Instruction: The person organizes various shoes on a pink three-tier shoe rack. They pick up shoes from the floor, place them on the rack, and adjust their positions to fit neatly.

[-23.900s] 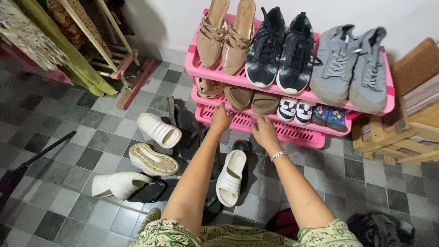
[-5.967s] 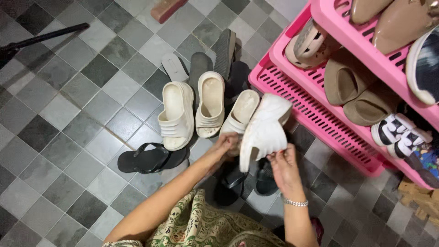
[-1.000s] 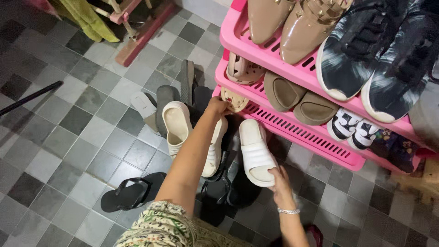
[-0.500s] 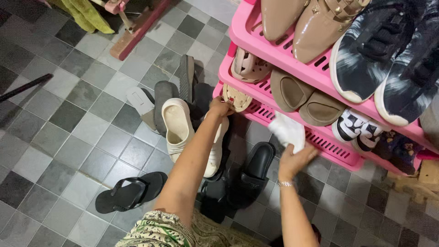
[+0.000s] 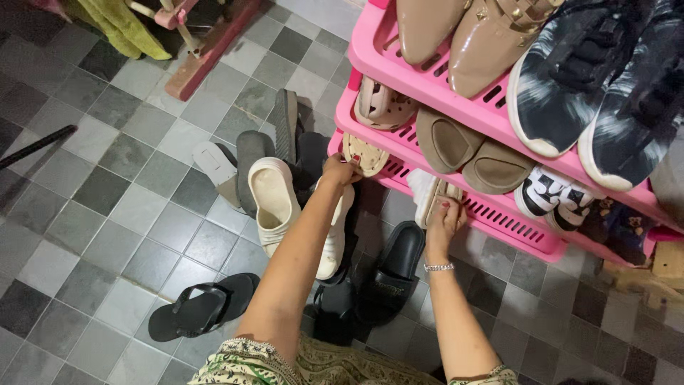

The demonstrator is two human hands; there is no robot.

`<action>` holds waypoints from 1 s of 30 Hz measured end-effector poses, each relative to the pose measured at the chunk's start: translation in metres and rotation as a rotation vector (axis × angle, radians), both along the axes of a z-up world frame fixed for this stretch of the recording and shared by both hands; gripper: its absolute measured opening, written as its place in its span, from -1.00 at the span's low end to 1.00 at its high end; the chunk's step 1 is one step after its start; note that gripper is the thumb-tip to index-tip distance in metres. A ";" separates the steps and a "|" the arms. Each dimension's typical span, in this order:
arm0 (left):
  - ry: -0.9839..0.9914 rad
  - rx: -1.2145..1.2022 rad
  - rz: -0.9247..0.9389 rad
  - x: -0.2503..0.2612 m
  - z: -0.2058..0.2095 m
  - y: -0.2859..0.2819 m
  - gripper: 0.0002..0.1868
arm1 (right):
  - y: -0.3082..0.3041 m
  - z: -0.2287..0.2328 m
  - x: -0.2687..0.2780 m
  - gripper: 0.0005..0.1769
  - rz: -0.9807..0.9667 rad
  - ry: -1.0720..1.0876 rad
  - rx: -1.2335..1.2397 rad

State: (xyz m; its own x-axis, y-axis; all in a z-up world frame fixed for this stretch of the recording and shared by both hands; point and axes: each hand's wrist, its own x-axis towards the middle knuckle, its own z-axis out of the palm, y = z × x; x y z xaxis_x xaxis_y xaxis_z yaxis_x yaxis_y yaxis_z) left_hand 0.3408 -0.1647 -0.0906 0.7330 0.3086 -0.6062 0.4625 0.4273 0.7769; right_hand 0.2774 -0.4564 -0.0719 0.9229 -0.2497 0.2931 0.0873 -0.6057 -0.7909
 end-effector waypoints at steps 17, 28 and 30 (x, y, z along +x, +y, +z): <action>0.021 0.026 0.001 -0.003 0.002 -0.001 -0.58 | 0.006 0.034 0.041 -0.42 0.144 0.649 1.242; -0.011 0.106 0.020 -0.003 0.003 -0.005 -0.51 | 0.032 0.010 0.073 -0.43 0.297 0.636 1.080; -0.032 0.070 0.013 -0.005 0.004 -0.006 -0.52 | 0.032 0.013 0.075 -0.36 0.267 0.691 1.137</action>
State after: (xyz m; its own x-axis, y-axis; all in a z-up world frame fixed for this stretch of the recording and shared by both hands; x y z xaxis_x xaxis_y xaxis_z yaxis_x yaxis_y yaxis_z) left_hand 0.3355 -0.1703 -0.0861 0.7475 0.3591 -0.5588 0.4314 0.3772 0.8195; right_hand 0.3525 -0.4242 -0.0585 0.8544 0.1669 -0.4921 -0.5163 0.3792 -0.7679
